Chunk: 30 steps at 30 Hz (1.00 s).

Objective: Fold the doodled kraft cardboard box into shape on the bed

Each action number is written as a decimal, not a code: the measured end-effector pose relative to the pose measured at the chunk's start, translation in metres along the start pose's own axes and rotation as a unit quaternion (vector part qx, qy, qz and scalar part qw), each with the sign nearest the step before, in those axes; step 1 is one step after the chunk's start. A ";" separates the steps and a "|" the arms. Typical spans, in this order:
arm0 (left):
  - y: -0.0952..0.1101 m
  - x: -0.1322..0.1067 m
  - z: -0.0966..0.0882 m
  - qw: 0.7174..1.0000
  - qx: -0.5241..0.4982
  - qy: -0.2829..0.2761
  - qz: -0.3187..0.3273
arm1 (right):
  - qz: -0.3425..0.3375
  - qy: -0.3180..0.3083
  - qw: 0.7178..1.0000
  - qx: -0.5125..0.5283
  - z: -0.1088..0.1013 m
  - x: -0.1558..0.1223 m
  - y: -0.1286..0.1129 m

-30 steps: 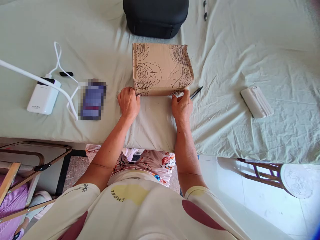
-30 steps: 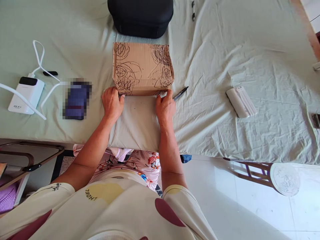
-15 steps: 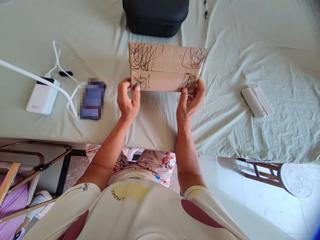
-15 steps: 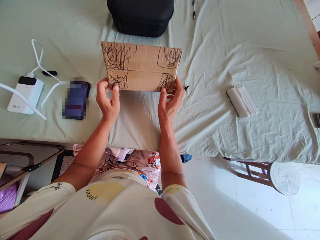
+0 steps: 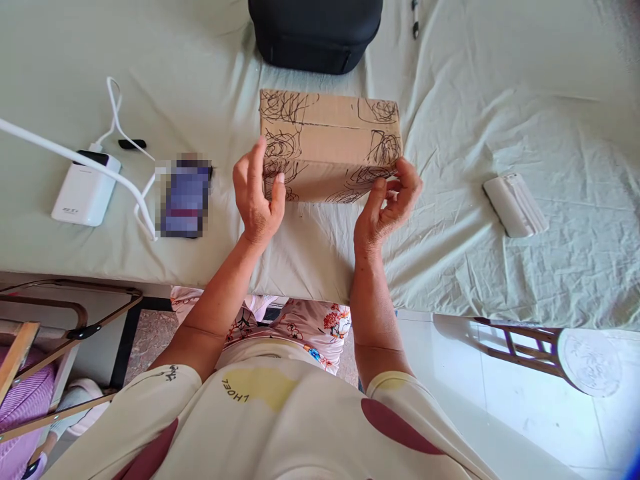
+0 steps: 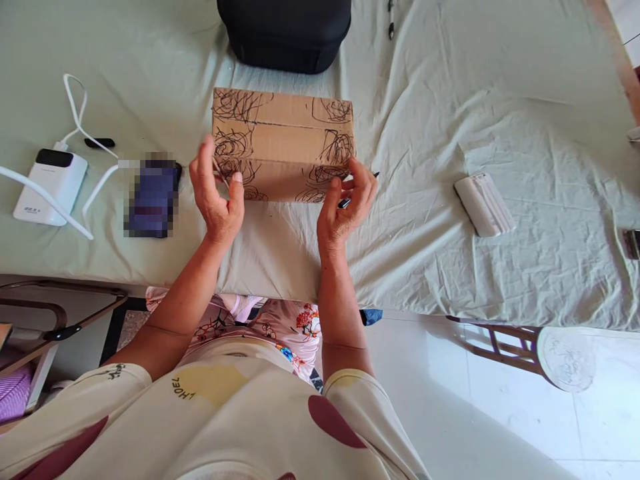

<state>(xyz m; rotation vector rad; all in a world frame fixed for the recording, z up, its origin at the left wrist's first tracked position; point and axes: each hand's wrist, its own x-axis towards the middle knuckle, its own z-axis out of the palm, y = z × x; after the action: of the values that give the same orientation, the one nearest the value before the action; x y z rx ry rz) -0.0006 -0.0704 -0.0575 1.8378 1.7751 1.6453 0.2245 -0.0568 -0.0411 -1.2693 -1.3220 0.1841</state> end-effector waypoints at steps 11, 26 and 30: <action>0.028 -0.003 0.002 0.997 0.072 -0.025 0.025 | -0.056 -0.025 0.991 -0.115 -0.006 -0.001 -0.025; 0.033 -0.008 0.008 0.993 0.081 -0.026 0.082 | -0.083 -0.202 0.946 -0.240 0.011 -0.020 -0.048; 0.024 -0.006 0.007 0.994 0.049 -0.049 0.080 | -0.081 -0.168 0.957 -0.223 0.005 -0.014 -0.030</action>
<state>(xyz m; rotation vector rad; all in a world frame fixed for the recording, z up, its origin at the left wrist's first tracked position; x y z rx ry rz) 0.0213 -0.0786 -0.0475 2.1153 1.7381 1.5142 0.2001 -0.0760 -0.0278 -1.5430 -1.8256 -0.0202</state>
